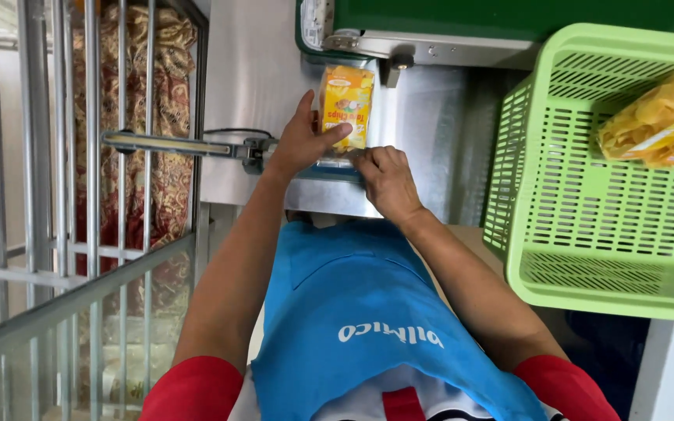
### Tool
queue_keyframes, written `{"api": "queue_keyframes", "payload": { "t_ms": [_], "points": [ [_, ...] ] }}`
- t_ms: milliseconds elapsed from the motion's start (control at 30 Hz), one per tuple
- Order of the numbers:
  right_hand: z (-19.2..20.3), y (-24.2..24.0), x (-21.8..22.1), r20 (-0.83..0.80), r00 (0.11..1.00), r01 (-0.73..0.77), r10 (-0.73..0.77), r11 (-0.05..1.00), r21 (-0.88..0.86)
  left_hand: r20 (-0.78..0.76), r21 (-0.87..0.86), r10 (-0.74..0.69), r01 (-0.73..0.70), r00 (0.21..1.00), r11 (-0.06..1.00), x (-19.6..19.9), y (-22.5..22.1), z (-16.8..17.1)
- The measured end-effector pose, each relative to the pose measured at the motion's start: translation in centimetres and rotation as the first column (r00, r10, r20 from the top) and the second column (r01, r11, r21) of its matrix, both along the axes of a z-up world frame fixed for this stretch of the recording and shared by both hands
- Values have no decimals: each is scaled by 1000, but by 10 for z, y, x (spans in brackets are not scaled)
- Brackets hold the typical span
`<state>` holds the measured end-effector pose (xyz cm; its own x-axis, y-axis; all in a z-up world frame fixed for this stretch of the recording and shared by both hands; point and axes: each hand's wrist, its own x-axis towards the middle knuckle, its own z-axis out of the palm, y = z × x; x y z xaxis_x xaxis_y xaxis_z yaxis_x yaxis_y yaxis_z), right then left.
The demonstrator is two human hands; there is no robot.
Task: Sealing plastic bags of chips using a manual heat sealer and placing them in a basket.
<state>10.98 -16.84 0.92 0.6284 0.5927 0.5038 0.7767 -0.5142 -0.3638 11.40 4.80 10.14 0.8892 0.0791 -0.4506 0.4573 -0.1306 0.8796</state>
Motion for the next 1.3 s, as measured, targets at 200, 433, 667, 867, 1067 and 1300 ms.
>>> {"api": "queue_keyframes", "payload": {
  "t_ms": [200,433,667,867,1067,1300],
  "points": [
    [13,6,-4,-13,999,37,-37,999,-3,-66,-56,-120,116,991,992,11,6,35],
    [20,8,-4,-17,999,48,-49,998,-44,-108,-111,-147,135,983,985,17,14,38],
    [16,8,-4,-27,999,33,-34,998,-58,-110,-77,-138,130,984,989,17,12,37],
    [1,6,0,-67,998,1,-5,998,-58,-101,-96,-124,114,987,989,16,13,29],
    [12,7,15,-111,993,-40,36,999,-31,-13,-286,-34,29,999,958,12,19,27],
    [26,0,24,-93,994,-68,65,997,-31,70,-415,78,-42,995,909,11,23,-9]
  ]
}}
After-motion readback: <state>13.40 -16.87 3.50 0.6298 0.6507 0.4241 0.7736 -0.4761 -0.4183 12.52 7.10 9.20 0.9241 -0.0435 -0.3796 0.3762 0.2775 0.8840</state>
